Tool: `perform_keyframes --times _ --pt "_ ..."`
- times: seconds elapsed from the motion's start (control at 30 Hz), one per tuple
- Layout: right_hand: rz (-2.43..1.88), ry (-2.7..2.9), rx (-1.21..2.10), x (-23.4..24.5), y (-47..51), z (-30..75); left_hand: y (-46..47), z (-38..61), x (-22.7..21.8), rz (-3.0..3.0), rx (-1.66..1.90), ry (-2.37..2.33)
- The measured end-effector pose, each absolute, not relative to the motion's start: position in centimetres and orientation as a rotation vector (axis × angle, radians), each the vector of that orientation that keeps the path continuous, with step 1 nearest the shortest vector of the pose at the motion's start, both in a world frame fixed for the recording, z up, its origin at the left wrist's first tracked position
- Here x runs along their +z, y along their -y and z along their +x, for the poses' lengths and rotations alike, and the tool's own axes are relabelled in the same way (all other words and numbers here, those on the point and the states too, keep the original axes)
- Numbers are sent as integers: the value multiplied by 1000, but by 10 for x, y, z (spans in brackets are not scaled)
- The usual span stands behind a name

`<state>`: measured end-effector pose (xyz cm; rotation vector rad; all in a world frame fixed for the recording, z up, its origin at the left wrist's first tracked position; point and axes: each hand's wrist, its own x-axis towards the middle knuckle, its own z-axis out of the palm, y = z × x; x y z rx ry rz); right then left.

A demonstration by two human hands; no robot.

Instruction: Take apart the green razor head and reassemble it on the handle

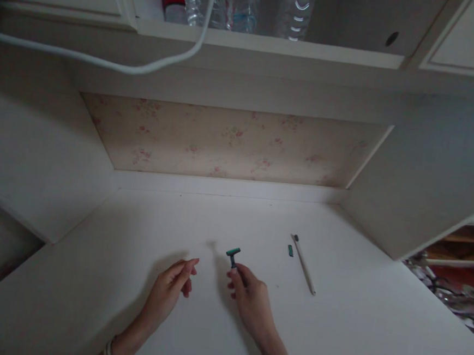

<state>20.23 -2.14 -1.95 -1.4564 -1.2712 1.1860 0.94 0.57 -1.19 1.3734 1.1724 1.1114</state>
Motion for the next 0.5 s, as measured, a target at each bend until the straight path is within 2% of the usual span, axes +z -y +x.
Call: perform_keyframes --times 0.07,0.27,0.5 --pt "-1578 1341 987 -18 14 227 -7 7 -14 1373 1095 -1189" --pt "-2085 1640 116 -6 -10 299 -5 7 -21 1460 1033 -1174" --pt "-2368 1719 47 -17 -36 326 -1 11 -23 1601 970 -1127"
